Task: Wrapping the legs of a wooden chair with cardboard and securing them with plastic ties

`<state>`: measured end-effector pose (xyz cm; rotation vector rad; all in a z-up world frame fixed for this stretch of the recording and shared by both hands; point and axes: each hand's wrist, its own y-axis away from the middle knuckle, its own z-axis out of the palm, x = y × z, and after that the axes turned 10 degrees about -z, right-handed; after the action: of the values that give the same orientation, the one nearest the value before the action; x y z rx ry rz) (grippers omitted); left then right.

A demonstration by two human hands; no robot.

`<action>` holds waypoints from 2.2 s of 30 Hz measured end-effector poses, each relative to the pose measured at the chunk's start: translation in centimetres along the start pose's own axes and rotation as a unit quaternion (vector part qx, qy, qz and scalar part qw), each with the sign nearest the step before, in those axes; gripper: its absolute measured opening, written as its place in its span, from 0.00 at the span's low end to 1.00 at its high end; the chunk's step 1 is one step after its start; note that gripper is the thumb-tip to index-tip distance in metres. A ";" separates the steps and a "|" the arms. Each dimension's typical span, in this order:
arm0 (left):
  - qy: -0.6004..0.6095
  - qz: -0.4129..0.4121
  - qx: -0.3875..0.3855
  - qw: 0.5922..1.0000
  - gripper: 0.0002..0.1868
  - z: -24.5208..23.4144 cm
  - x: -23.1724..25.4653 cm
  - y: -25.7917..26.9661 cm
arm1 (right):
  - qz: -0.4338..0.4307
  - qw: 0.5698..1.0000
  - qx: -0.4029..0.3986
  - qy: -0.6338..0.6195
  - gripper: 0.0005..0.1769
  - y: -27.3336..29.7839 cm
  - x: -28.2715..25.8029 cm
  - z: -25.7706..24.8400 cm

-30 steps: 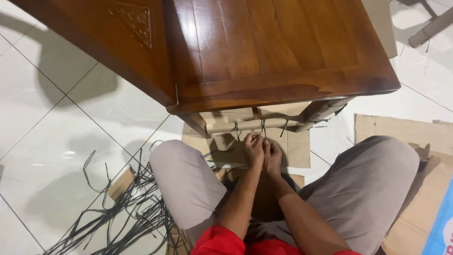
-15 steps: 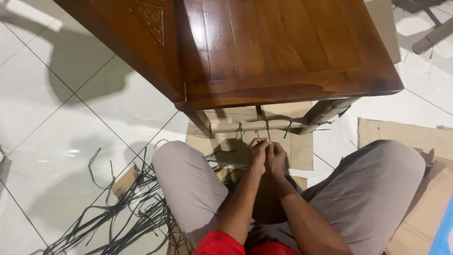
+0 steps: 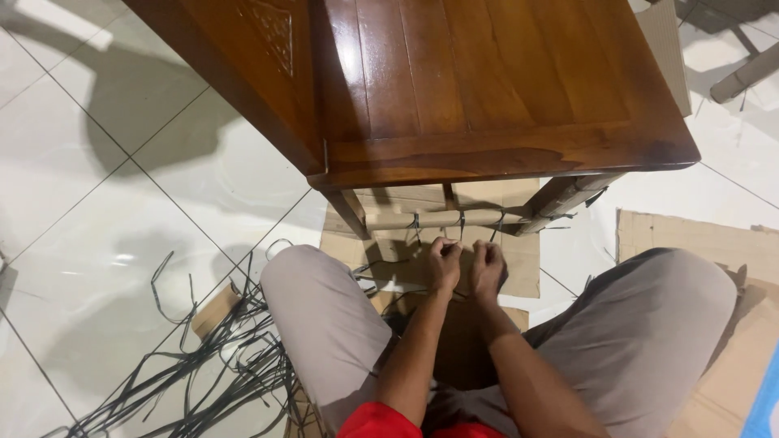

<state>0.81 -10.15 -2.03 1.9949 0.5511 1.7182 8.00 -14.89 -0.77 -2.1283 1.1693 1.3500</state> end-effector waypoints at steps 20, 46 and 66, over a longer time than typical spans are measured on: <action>-0.277 0.113 -0.045 0.953 0.06 -1.2 0.4 -3.5 | -0.035 0.979 -0.144 -0.138 0.13 -3.8 -4.8 -0.9; -0.140 0.186 -0.118 0.965 0.10 0.8 5.5 -4.5 | -0.050 0.979 -0.142 -0.138 0.15 -2.9 -5.4 -0.7; 0.036 0.049 -0.105 0.993 0.15 0.3 4.6 -4.8 | -0.055 0.982 -0.169 -0.059 0.12 -4.3 -3.1 0.4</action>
<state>1.75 -3.63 -1.05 1.8449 0.2841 1.8302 10.58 -10.71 1.24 -2.2605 0.8082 1.6963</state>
